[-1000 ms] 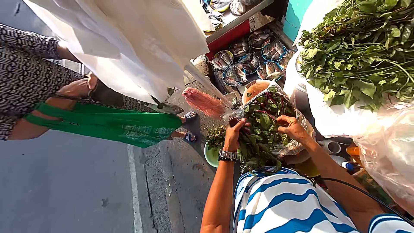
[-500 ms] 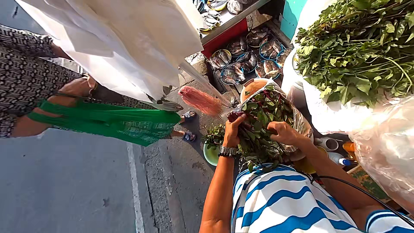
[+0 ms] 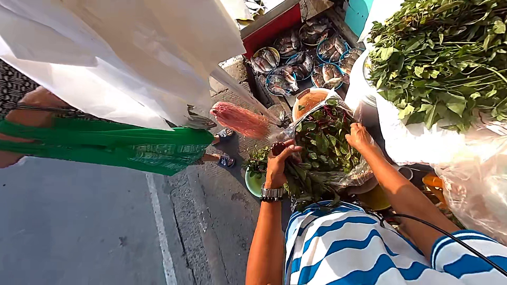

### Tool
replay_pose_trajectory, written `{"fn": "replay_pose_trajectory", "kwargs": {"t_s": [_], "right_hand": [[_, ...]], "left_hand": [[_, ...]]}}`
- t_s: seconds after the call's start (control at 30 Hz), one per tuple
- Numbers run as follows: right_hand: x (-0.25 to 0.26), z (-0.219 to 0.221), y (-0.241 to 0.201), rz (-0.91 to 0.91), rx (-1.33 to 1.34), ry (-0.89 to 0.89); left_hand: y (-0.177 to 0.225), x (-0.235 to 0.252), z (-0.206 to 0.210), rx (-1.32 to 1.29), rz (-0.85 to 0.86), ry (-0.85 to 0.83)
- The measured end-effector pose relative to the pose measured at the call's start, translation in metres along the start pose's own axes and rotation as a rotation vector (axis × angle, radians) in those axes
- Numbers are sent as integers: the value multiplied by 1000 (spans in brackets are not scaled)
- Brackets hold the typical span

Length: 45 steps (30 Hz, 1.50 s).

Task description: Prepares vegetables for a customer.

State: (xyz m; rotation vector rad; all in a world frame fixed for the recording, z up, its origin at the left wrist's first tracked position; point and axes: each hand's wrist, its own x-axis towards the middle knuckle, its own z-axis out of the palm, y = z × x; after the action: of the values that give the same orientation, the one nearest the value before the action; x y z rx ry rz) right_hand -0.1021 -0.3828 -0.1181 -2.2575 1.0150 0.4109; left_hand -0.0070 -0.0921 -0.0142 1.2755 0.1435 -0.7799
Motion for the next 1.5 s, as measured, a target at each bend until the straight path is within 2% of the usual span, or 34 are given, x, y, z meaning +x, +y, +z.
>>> {"fn": "replay_pose_trajectory", "kwargs": {"t_s": [0.07,0.13,0.2,0.37,0.47,0.53,0.6,0.7,0.8,0.97,1.07,1.2,1.27,1.37,1.43,1.5], "right_hand": [[1,21,-17,-154,44,36],[3,49,-33,-318,91,-22],[7,75,-52,-408,93,-75],[19,100,-81,-218,-233,-198],[26,91,-83,-133,-216,-231],[33,72,-76,-92,-84,-289],[32,49,-62,-133,105,-320],[-2,3,-48,-241,381,-337],[-39,-28,-37,-380,669,-287],[-81,-55,-39,-618,909,-146],[-82,-61,-34,-608,750,34],[-103,-86,-40,-631,777,-23],[-119,-90,-48,-706,680,27],[-141,-72,-68,-946,623,269],[-138,-53,-78,-1050,561,403],[-128,-38,-80,-988,462,341]], "left_hand": [[-3,-3,-17,-34,2,78],[-7,-8,-30,-65,6,156],[-9,-12,-38,-94,16,212],[-7,-25,-44,-130,34,230],[-6,-28,-52,-149,49,222],[-7,-29,-57,-161,55,227],[-8,-28,-58,-178,54,245],[-5,-26,-48,-172,62,217],[2,-28,-30,-145,90,59],[15,-32,0,-61,181,-258],[19,-38,12,-31,227,-301],[22,-45,16,-22,292,-303],[22,-48,16,-15,308,-312],[22,-51,16,-28,354,-366],[23,-52,20,-30,379,-394],[19,-53,25,-16,399,-387]]}}
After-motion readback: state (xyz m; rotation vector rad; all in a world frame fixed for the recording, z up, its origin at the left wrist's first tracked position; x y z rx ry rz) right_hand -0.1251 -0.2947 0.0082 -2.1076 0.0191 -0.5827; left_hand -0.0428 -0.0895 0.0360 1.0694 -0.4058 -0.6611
